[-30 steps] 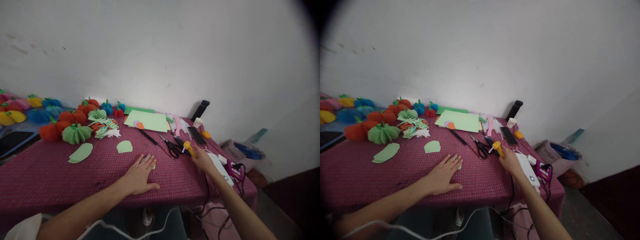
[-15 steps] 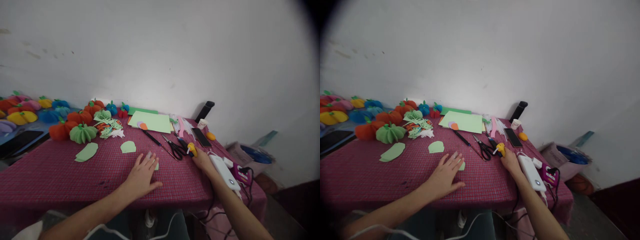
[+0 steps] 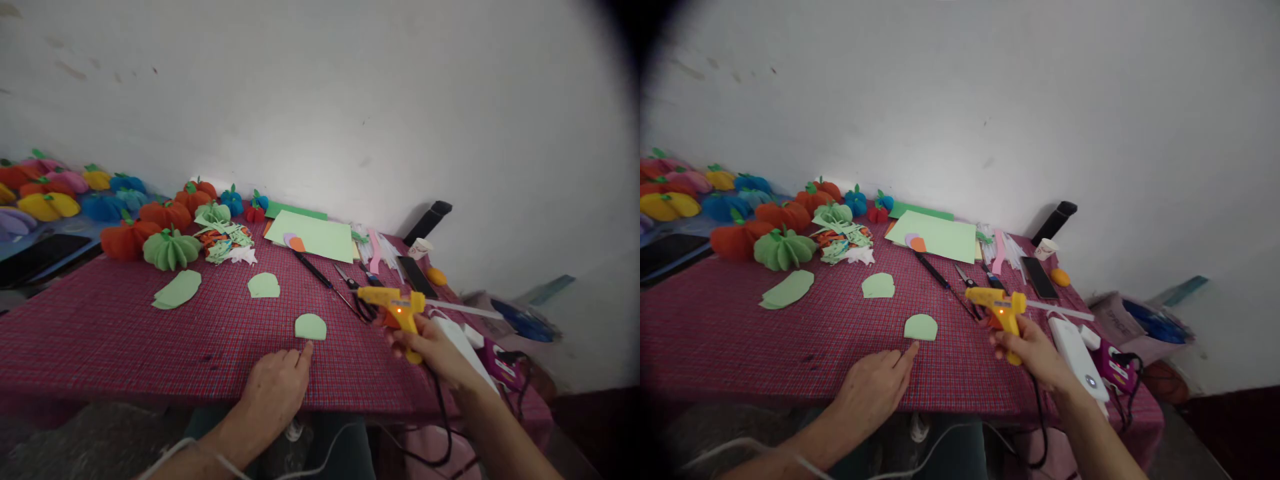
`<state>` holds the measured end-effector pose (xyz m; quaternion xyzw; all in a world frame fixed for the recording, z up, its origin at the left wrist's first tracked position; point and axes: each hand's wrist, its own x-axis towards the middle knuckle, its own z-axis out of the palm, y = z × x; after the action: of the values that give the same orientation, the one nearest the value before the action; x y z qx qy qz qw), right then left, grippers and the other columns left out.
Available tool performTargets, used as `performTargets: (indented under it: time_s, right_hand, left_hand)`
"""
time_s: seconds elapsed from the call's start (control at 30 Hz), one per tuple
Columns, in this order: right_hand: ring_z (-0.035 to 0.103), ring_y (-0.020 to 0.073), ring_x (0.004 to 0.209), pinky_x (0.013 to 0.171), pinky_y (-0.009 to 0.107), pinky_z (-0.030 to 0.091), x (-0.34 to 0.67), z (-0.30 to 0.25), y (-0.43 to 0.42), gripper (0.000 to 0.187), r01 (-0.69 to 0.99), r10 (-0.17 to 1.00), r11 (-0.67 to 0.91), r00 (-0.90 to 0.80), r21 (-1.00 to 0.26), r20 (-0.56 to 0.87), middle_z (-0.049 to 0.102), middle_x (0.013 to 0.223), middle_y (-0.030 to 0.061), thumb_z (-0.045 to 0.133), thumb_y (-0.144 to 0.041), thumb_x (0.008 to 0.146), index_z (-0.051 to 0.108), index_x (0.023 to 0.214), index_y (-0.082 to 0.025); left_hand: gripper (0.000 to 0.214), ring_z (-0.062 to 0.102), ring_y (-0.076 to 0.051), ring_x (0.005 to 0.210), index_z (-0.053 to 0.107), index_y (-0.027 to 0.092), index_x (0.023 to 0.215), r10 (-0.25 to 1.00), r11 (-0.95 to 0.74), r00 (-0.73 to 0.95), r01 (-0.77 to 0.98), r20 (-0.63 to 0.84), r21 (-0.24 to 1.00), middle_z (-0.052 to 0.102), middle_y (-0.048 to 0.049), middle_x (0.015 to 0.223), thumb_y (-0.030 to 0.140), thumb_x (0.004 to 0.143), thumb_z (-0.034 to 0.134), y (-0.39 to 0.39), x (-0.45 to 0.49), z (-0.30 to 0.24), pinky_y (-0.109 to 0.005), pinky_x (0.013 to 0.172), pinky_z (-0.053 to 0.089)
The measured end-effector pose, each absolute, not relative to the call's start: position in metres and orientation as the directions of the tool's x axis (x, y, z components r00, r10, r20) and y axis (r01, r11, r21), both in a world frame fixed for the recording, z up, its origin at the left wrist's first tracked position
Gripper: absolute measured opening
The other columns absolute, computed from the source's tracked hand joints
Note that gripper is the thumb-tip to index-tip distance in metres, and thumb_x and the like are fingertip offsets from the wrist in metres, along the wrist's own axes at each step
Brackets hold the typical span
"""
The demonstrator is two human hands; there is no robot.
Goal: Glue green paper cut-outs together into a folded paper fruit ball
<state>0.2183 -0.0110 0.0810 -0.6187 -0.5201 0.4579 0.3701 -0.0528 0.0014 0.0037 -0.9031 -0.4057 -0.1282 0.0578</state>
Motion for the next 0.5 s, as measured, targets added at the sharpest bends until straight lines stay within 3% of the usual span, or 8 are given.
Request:
performTargets:
  time_s: [0.1, 0.23, 0.5]
  right_hand:
    - [0.048, 0.0057, 0.05, 0.046, 0.019, 0.043, 0.198, 0.072, -0.009, 0.038, 0.237, 0.949, -0.284, -0.068, -0.929, -0.308, 0.062, 0.082, 0.0041, 0.07, -0.037, 0.069, 0.061, 0.097, -0.013]
    - [0.05, 0.0064, 0.052, 0.047, 0.019, 0.045, 0.187, 0.065, 0.0, 0.034, 0.205, 0.924, -0.316, -0.154, -0.927, -0.349, 0.061, 0.078, 0.0034, 0.066, -0.041, 0.073, 0.062, 0.093, -0.014]
    - [0.052, 0.0079, 0.05, 0.045, 0.019, 0.045, 0.177, 0.068, 0.014, 0.039, 0.309, 0.878, -0.342, -0.231, -0.887, -0.419, 0.056, 0.061, 0.0001, 0.058, -0.048, 0.077, 0.062, 0.089, -0.012]
  left_hand:
    - [0.043, 0.058, -0.016, 0.06, 0.049, 0.015, 0.123, 0.759, -0.623, 0.595, 0.782, 0.265, 0.029, 0.058, -0.0011, 0.067, 0.012, 0.081, 0.046, 0.0, -0.049, 0.001, -0.028, 0.053, 0.045]
    - [0.04, 0.057, -0.016, 0.06, 0.051, 0.014, 0.12, 0.773, -0.599, 0.538, 0.793, 0.336, 0.108, 0.057, -0.001, 0.065, 0.014, 0.081, 0.044, -0.002, -0.049, -0.003, -0.029, 0.054, 0.045]
    - [0.024, 0.052, -0.016, 0.062, 0.061, 0.014, 0.1, 0.745, -0.594, 0.394, 0.759, 0.539, 0.266, 0.056, -0.0015, 0.063, 0.013, 0.081, 0.044, 0.01, -0.08, -0.003, -0.032, 0.061, 0.043]
